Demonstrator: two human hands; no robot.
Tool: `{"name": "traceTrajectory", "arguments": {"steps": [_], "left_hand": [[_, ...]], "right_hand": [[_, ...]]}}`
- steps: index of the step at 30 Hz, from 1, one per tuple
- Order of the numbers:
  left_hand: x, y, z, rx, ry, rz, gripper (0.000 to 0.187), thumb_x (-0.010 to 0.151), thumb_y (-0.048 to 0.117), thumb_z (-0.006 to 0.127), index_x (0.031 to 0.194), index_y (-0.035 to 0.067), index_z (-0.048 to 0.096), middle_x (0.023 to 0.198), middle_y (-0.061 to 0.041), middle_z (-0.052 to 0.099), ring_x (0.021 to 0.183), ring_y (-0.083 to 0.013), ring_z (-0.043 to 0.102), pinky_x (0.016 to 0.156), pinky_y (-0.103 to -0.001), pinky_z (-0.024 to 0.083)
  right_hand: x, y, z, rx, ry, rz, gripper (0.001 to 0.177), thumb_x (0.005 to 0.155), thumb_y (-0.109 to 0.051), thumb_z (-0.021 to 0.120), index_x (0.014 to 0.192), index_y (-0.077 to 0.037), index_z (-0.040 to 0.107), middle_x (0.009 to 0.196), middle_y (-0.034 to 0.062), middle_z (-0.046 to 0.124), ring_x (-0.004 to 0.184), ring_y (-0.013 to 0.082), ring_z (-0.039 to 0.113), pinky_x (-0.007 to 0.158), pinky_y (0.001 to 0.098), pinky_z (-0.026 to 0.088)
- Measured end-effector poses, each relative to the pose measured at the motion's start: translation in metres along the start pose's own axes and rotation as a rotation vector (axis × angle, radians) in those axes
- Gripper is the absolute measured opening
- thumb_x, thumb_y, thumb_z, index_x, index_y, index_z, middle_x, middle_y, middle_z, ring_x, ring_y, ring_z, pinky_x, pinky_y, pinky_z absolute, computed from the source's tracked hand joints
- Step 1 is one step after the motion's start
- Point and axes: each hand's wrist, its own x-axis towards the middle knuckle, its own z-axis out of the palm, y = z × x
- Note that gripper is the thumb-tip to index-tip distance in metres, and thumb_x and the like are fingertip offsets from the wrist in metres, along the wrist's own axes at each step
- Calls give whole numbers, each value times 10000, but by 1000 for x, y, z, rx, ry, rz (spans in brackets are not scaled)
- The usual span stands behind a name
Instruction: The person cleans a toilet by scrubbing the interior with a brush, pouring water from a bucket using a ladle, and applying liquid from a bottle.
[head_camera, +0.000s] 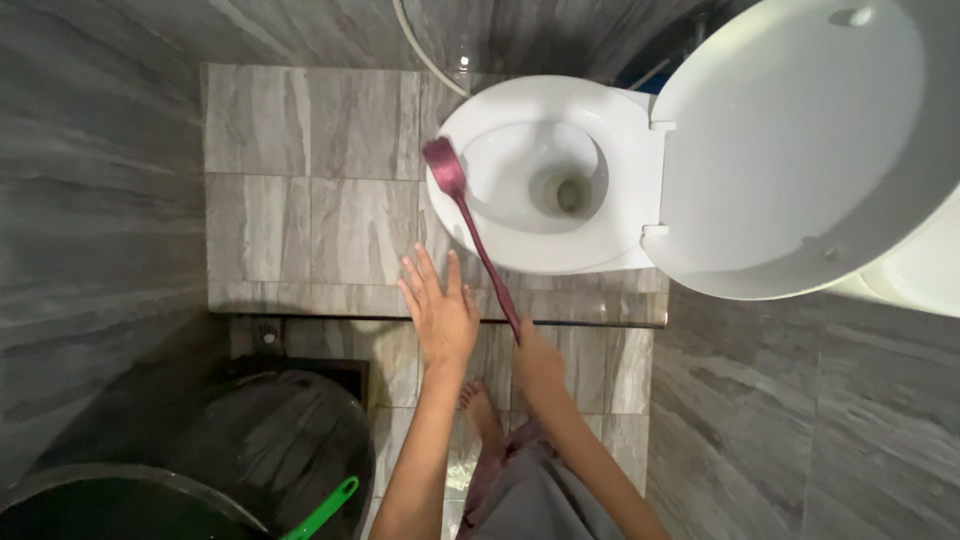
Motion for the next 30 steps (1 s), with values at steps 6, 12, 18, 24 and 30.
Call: {"name": "traceTrajectory", "arguments": {"steps": [6,12,18,24,30], "left_hand": [[-16,-3,-13,0,-31,9,720,996,168,682,1688,101,494,1845,-295,106,1689,-547,109,1356,-673,97],[-24,-5,-19,41,9,32,738,990,150,688,1701,99,496,1847,-301,128,1700,-546,128,1367,-672,109],[-34,-8,-24,4,15,31,716,997,176,694,1684,102,508,1845,-293,139,1689,-552,123,1354,-676,112],[-40,-10,-30,-7,25,21,682,1020,191,687,1674,102,513,1841,-303,134,1686,-556,125,1350,-679,117],[-38,-11,-30,27,10,25,729,989,168,686,1694,121,507,1846,-286,147,1692,-552,136,1355,-672,132]], "right_hand": [[18,-5,-16,37,121,-55,345,1002,-245,605,1323,-118,607,1085,308,775,1041,545,736,897,661,573],[-25,11,-26,-73,57,-102,364,1078,-205,482,1419,-184,607,1060,276,794,986,536,761,863,689,564],[-4,27,-8,-156,91,-118,343,1093,-181,482,1408,-175,617,1035,287,788,950,526,775,820,651,602],[40,8,23,-137,212,-141,255,1084,-201,513,1301,-156,638,1024,250,801,942,513,779,806,661,600],[-8,58,16,-86,143,-110,452,945,-216,633,1392,-156,611,990,273,785,904,532,767,795,648,600]]}}
